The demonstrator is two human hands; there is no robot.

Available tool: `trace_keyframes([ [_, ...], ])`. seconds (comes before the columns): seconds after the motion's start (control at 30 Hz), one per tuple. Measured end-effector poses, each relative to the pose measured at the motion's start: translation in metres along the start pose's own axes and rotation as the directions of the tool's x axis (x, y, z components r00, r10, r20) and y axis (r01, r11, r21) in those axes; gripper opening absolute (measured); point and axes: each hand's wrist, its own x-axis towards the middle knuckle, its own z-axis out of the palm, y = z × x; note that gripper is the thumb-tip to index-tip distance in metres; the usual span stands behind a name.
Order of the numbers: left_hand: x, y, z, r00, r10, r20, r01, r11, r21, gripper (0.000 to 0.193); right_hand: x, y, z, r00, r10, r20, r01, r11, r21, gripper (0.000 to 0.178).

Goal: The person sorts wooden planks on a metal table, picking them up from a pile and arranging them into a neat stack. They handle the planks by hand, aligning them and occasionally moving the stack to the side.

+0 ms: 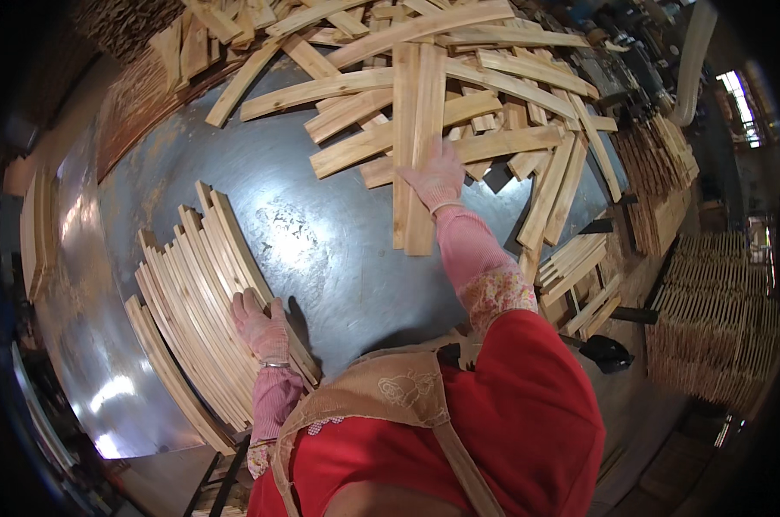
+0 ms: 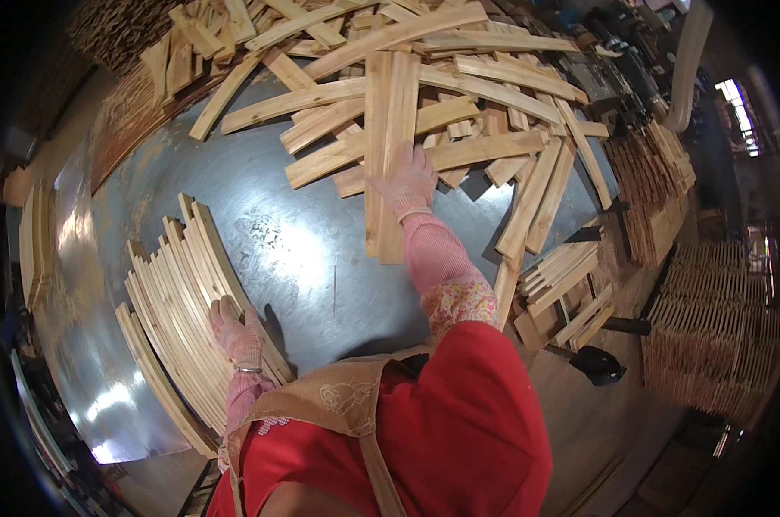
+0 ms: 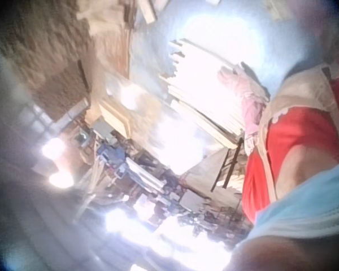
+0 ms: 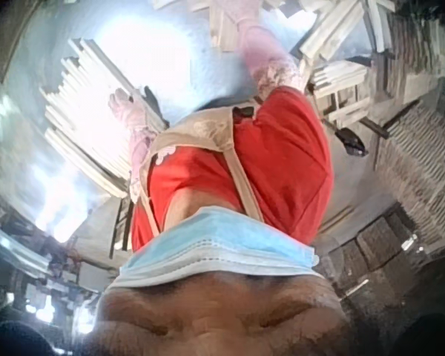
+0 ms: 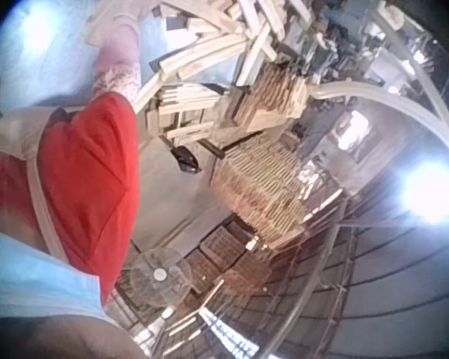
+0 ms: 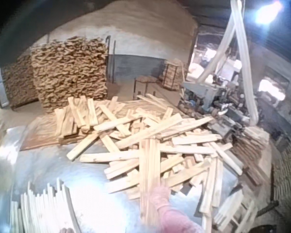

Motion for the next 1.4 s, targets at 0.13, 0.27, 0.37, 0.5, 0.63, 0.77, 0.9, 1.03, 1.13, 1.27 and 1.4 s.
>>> trace_keyframes([
  [0.13, 0.001, 0.065, 0.009, 0.980, 0.195, -0.024, -0.186, 0.881, -0.435, 0.051, -0.056, 0.019, -0.008, 0.875, 0.290, 0.388, -0.402, 0.881, 0.249, 0.083],
  [0.27, -0.015, 0.144, 0.046, 0.881, 0.228, 0.414, 0.267, 0.484, -0.834, 0.049, -0.153, -0.011, -0.008, 0.929, -0.105, 0.356, -0.115, 0.830, 0.545, 0.080],
  [0.37, 0.002, 0.138, 0.095, 0.720, 0.079, 0.689, 0.628, 0.347, -0.696, 0.043, -0.111, -0.025, -0.035, 0.939, -0.100, 0.329, -0.075, 0.874, 0.481, 0.078],
  [0.5, 0.035, 0.079, 0.088, 0.856, -0.219, 0.469, 0.449, 0.764, -0.463, 0.055, -0.028, -0.029, -0.039, 0.710, 0.402, 0.578, -0.609, 0.763, 0.218, 0.067],
  [0.63, 0.036, 0.092, 0.011, 0.985, -0.072, 0.155, -0.005, 0.894, 0.448, 0.091, -0.051, -0.018, -0.006, 0.675, 0.186, 0.714, -0.707, 0.442, 0.553, 0.062],
  [0.77, 0.019, 0.052, 0.005, 0.989, 0.050, 0.138, -0.094, 0.937, 0.336, 0.096, -0.132, -0.046, -0.015, 0.718, 0.028, 0.696, -0.605, 0.519, 0.603, 0.057],
  [0.9, -0.023, 0.099, 0.028, 0.926, 0.166, 0.341, 0.018, 0.879, -0.477, 0.084, -0.160, -0.068, -0.083, 0.482, -0.651, 0.586, -0.256, 0.535, 0.805, 0.061],
  [1.03, -0.012, 0.096, 0.072, 0.872, -0.171, 0.458, 0.387, 0.813, -0.434, 0.059, -0.102, -0.041, -0.031, 0.508, -0.770, 0.385, 0.304, 0.579, 0.756, 0.048],
  [1.13, -0.025, 0.073, 0.093, 0.824, -0.246, 0.511, 0.539, 0.620, -0.570, 0.038, 0.025, -0.001, 0.014, 0.721, -0.691, 0.061, 0.614, 0.676, 0.407, 0.045],
  [1.27, -0.027, 0.087, 0.053, 0.961, -0.214, 0.177, 0.221, 0.975, -0.017, 0.034, 0.136, 0.085, 0.046, 0.717, -0.551, 0.427, 0.556, 0.822, 0.127, 0.059],
  [1.4, -0.049, 0.057, 0.030, 0.987, -0.093, -0.128, 0.129, 0.941, 0.312, 0.064, 0.169, 0.053, 0.010, 0.538, -0.191, 0.821, 0.441, 0.894, -0.081, 0.066],
])
